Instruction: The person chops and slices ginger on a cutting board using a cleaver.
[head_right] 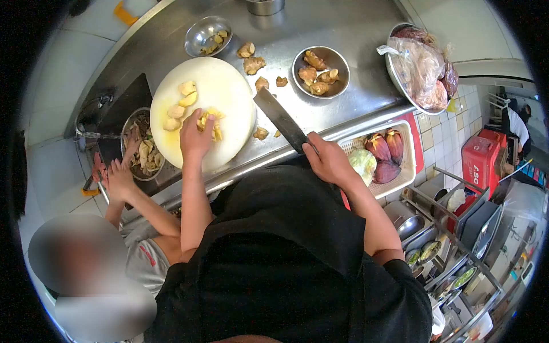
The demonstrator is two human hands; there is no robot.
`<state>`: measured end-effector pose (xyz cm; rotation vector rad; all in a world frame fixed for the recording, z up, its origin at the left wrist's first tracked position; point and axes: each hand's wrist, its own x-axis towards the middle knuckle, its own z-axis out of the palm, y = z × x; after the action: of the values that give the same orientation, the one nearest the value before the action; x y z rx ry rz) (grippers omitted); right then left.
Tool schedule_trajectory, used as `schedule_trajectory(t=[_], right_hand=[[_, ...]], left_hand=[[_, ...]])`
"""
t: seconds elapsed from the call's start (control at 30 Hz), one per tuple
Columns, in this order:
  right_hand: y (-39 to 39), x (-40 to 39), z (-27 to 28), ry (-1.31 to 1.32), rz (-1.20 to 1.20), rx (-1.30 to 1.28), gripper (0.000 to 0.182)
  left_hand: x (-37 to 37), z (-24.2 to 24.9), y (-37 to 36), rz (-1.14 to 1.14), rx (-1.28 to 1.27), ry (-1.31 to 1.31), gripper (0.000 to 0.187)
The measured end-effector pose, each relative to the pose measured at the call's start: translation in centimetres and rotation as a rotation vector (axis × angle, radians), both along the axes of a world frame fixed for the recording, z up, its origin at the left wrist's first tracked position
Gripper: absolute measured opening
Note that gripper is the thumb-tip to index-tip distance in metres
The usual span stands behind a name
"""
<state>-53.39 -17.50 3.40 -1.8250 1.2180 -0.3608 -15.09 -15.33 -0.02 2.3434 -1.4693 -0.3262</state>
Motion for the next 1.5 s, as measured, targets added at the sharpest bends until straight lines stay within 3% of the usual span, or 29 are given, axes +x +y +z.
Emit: schedule_trajectory(t=[0.07, 0.2, 0.53, 0.63, 0.7, 0.87, 0.93, 0.97, 1.03, 1.07, 1.13, 1.27, 1.37, 1.43, 1.5], right_hand=[[0.2, 0.3, 0.1, 0.005, 0.038, -0.01, 0.02], [1.1, 0.2, -0.4, 0.006, 0.038, -0.006, 0.023], [2.5, 0.1, -0.2, 0.009, 0.005, -0.02, 0.023], [2.7, -0.1, -0.3, 0.033, 0.001, -0.016, 0.023], [2.9, -0.1, -0.3, 0.048, -0.006, -0.007, 0.023], [3.2, -0.6, -0.4, 0.062, -0.047, 0.044, 0.025], [3.1, -1.0, -0.5, 0.071, -0.049, 0.052, 0.025], [3.1, -1.0, -0.7, 0.079, -0.047, 0.062, 0.025], [2.9, -1.0, -0.6, 0.079, -0.038, 0.067, 0.026], [2.7, -1.0, -0.5, 0.082, -0.027, 0.068, 0.026], [2.5, -0.6, -0.1, 0.064, -0.026, 0.06, 0.026], [2.5, -0.4, -0.7, 0.033, -0.016, 0.011, 0.028], [2.5, -0.9, -1.3, 0.043, 0.002, 0.004, 0.029], [2.5, -1.0, -0.9, 0.039, -0.012, 0.028, 0.027], [2.2, -0.8, -0.6, 0.032, -0.011, 0.045, 0.025]], left_hand=[[1.1, 0.3, 0.5, -0.058, -0.026, 0.109, 0.049], [2.0, 0.6, 1.7, -0.1, -0.165, 0.011, 0.039], [1.2, 1.8, 2.7, -0.127, -0.26, 0.098, 0.031], [0.8, 1.6, 4.0, -0.022, -0.374, 0.111, 0.025], [0.4, -0.3, 6.8, 0.206, -0.557, 0.241, 0.016], [-1.6, -5.9, 16.6, 0.342, -0.42, 0.261, 0.012], [-1.8, -6.8, 17.9, 0.312, -0.134, 0.009, 0.019], [-1.7, -7.0, 17.9, 0.311, -0.135, 0.007, 0.019], [-1.5, -7.1, 17.7, 0.154, -0.052, -0.363, 0.023], [-1.3, -7.1, 17.3, 0.158, -0.053, -0.365, 0.023], [-0.7, -7.3, 16.2, 0.311, 0.186, 0.033, 0.027], [-0.6, -7.4, 16.1, 0.322, 0.219, 0.091, 0.03], [-1.8, -4.1, 15.9, 0.298, 0.162, 0.181, 0.027], [-2.7, -1.2, 15.4, 0.254, -0.197, 0.198, 0.023], [-1.7, -0.5, 12.7, 0.271, -0.221, 0.19, 0.02]])
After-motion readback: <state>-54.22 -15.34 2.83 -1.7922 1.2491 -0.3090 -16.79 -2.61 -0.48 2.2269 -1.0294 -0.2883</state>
